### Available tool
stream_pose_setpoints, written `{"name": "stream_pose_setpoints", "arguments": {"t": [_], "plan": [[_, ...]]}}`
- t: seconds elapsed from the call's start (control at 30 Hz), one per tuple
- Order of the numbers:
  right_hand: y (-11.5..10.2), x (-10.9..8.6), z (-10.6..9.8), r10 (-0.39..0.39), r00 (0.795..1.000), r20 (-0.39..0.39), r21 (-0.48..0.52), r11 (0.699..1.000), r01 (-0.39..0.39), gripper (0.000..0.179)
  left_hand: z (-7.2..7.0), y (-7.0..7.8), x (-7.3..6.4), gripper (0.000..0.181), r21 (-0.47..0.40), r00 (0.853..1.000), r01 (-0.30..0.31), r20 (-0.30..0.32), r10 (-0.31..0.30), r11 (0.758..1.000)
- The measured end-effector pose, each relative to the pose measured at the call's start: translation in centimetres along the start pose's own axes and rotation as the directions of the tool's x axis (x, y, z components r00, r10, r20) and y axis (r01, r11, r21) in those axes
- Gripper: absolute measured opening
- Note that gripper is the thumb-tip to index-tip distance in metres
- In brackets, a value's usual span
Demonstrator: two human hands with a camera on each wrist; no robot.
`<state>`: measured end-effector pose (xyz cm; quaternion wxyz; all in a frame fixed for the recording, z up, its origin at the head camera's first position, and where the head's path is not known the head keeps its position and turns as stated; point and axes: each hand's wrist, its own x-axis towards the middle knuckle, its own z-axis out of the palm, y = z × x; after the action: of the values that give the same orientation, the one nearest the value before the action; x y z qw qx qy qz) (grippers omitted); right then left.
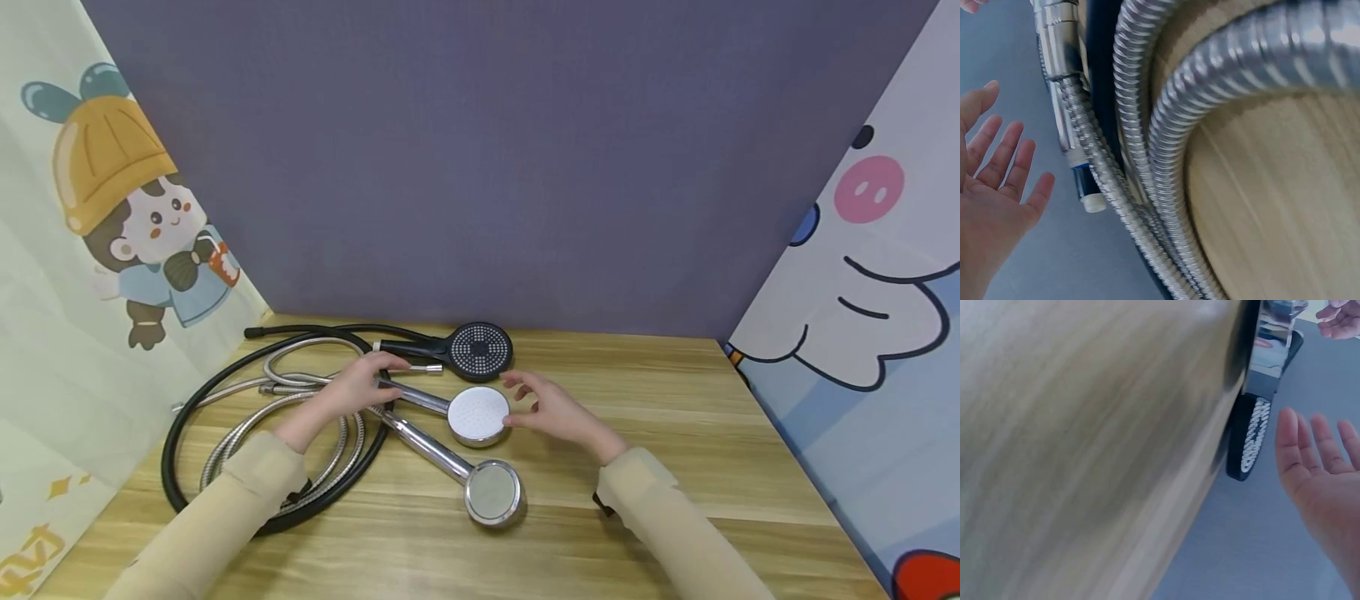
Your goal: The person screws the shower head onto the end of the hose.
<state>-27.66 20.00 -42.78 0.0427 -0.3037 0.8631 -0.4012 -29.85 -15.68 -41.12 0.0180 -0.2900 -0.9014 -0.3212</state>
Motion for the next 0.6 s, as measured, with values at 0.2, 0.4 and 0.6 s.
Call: {"name": "stream_pose_setpoints", "arguments": {"t": [0.2,0.4,0.6], "plan": [[1.1,0.8,0.7,0.026,1.0,0.001,0.029,0.999,-0.026,0.07,0.2,-1.9,0.2,0.046,-0.021,0.998,0.055,0.019,-0.054,0.998],[2.6,1.2,1.0,0.027,0.999,0.021,0.062,0.998,-0.028,0.074,0.3,-3.5,0.5,0.046,-0.035,0.997,0.06,0.048,-0.058,0.998],[3.5,1.4,0.9,0.007,0.998,0.07,0.054,0.998,-0.01,0.077,0.2,-4.6,0.6,0.044,-0.081,0.995,0.033,0.092,-0.025,0.996]]}}
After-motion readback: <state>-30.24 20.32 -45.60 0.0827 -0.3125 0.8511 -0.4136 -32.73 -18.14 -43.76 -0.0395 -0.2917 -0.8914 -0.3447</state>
